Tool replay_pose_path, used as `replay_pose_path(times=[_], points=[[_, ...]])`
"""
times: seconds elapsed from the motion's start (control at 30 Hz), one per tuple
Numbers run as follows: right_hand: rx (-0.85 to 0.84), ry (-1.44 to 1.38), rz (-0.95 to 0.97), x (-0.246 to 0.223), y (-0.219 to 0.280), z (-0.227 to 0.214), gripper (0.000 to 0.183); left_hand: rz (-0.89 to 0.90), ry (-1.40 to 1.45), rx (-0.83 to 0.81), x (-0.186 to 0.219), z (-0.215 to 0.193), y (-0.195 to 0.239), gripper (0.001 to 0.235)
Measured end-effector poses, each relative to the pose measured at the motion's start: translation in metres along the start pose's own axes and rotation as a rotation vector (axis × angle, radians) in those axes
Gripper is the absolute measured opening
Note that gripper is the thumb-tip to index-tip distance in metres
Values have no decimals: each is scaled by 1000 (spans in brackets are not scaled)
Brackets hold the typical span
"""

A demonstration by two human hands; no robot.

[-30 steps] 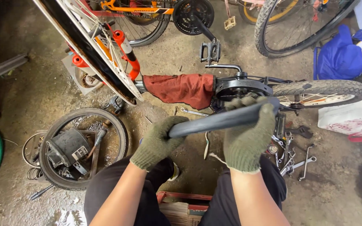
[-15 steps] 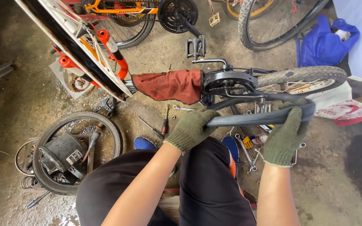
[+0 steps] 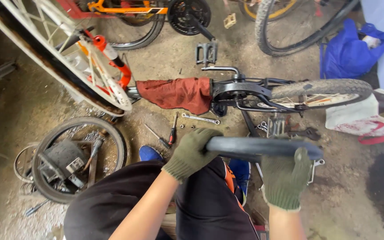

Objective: The person cleans a bicycle inner tube with a brush and then inserts it into a tire. They proceed to mount the tire onto a bicycle wheel rim, pressing the tire bead into place by hand.

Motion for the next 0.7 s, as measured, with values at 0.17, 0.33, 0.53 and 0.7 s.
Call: replay_pose_path(times=[0.17,0.33,0.53,0.7], points=[[-231,-235,479,40,59,55,27,-27,7,71,-13,-70,38,42],[-260,-85,624,89,90,71,22,-264,-113,199,-38,-123,96,47],[-32,338,771,159,153,88,46,-459,-156,308,-74,-152,179,50],[-367,212,764,186,190,104,32,-500,-233,280,-72,-181,222,48]])
Point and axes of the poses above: each hand's wrist, its own y-axis away from the middle knuckle, its own z-axis out of the palm, x = y × z, the point moved 7 cm from there along -y, towards the middle knuckle, and after that the axes turned 13 degrees about -z, right-handed, at the moved point
